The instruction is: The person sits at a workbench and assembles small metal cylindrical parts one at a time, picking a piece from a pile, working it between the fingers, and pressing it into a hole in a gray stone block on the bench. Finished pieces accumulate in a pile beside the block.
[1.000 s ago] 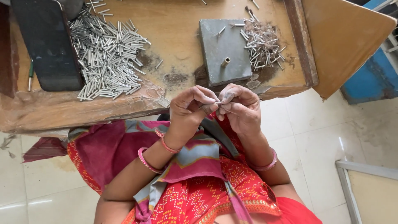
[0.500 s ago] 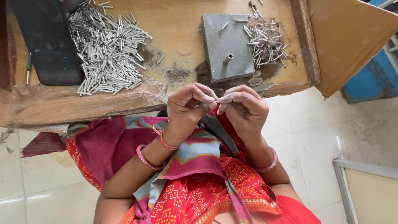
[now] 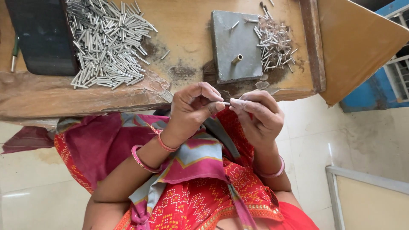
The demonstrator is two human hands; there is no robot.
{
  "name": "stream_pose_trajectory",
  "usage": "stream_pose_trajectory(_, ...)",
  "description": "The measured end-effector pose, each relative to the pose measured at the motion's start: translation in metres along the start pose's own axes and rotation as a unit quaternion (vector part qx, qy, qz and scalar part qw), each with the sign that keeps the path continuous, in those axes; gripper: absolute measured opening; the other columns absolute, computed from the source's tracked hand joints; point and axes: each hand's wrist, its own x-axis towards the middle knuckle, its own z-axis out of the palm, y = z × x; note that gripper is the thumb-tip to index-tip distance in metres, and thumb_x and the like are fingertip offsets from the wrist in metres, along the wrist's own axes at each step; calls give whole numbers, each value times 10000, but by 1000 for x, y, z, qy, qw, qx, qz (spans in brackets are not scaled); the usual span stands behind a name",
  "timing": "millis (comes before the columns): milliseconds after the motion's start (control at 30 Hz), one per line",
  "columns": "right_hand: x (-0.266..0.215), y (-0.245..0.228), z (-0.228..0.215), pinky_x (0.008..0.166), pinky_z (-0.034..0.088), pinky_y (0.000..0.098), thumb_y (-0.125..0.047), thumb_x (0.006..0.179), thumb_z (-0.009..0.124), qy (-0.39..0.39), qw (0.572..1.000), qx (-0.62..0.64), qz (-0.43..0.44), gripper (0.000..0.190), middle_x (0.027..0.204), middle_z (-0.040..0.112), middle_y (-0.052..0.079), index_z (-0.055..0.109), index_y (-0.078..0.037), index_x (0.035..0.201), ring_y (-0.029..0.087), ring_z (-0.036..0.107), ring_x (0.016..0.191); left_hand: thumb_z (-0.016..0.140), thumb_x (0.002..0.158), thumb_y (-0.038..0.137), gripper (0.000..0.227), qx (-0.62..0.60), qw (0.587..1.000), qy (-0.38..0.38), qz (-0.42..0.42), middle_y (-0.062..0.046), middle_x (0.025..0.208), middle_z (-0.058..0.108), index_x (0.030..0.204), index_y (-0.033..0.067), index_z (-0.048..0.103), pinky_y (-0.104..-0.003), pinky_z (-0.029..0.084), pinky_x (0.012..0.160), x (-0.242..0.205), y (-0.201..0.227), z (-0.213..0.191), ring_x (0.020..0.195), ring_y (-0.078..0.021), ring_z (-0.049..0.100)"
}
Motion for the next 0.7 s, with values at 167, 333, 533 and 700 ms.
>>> stream_pose_trajectory(167,-1,1,1,750,585,261,100,910,755,1,1000,12,25,169,1011,667,120,733,32,1063,161,693,879,767,942,-11,95,38,999,-8,-13,-9,947,670,973,14,681,-227,523,778,0,8,4,877,-68,615)
stream_pose_trajectory(333,3,0,4,817,562,307,61,848,782,-4,999,48,1,223,1026,652,138,670,49,1041,233,661,933,774,958,66,104,138,990,-6,3,7,847,677,920,25,687,-215,510,725,2,20,6,804,-49,601)
stream_pose_trajectory(533,-4,3,10,814,601,313,80,886,792,15,999,45,-7,165,992,682,122,669,29,984,233,700,944,779,945,45,153,183,983,-19,23,-11,814,633,882,23,641,-223,485,700,2,24,4,777,-48,563)
stream_pose_trajectory(700,0,-3,14,905,598,398,67,859,786,15,999,1,-34,171,994,688,138,660,35,970,276,690,943,757,907,-7,124,229,971,-16,70,-15,852,652,898,29,639,-221,502,743,-2,28,5,819,-61,621)
